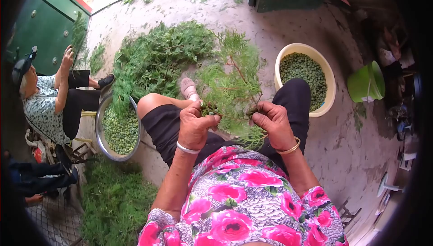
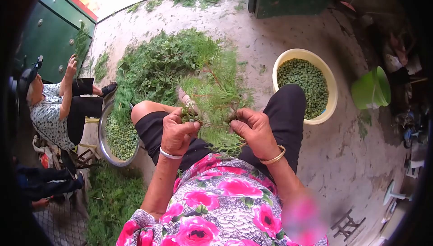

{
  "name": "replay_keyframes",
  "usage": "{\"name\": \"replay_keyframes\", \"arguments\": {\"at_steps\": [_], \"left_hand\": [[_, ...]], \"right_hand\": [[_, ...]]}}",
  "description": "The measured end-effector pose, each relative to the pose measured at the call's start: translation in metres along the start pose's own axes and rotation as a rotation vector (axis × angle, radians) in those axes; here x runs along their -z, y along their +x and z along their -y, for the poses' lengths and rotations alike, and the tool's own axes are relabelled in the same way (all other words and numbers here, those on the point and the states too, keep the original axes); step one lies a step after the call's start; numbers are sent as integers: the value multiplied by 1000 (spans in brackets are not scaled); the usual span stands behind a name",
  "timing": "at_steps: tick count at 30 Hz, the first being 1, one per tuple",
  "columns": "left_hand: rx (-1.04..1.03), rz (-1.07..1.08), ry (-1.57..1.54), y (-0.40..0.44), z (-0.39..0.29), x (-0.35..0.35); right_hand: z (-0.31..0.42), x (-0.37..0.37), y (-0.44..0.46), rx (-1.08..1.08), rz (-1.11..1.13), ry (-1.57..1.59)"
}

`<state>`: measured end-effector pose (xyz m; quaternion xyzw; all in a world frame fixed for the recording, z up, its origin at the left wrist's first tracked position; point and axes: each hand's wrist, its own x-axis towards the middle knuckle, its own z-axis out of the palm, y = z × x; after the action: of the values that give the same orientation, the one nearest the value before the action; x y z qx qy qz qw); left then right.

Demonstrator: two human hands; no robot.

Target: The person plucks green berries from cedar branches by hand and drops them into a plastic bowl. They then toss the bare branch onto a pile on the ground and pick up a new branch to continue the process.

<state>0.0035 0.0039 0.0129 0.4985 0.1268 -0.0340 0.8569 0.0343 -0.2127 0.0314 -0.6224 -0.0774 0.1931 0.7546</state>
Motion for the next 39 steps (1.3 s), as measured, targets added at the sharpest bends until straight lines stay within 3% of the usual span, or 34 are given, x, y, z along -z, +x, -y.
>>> {"name": "replay_keyframes", "arguments": {"at_steps": [10,12,14,16,21,26,28,29,32,34,36,39], "left_hand": [[37,199,-221,-2,-5,4],[171,212,-598,-4,-10,3],[144,156,-595,-1,6,17],[105,144,-370,0,11,22],[166,128,-341,-3,12,20],[120,66,-7,-4,5,20],[1,-21,390,-2,3,21],[-150,-164,480,-1,8,19],[-79,-449,105,13,-11,45],[-70,-308,-243,15,-11,71],[9,-259,-292,7,-10,63],[133,-19,-330,-10,3,36]], "right_hand": [[4,5,-5,-33,28,-144],[5,5,-6,-61,37,-138],[5,5,-6,-35,34,-146],[6,4,-5,-34,37,-153],[8,-1,-6,-59,16,-219],[6,-2,-6,-49,32,-219],[8,-2,-9,-64,39,-240],[8,-3,-10,-72,20,-205],[9,5,-12,-48,-19,-183],[9,10,-12,-18,-45,-193],[7,11,-10,41,-21,-237],[6,4,-10,14,-44,-186]]}}
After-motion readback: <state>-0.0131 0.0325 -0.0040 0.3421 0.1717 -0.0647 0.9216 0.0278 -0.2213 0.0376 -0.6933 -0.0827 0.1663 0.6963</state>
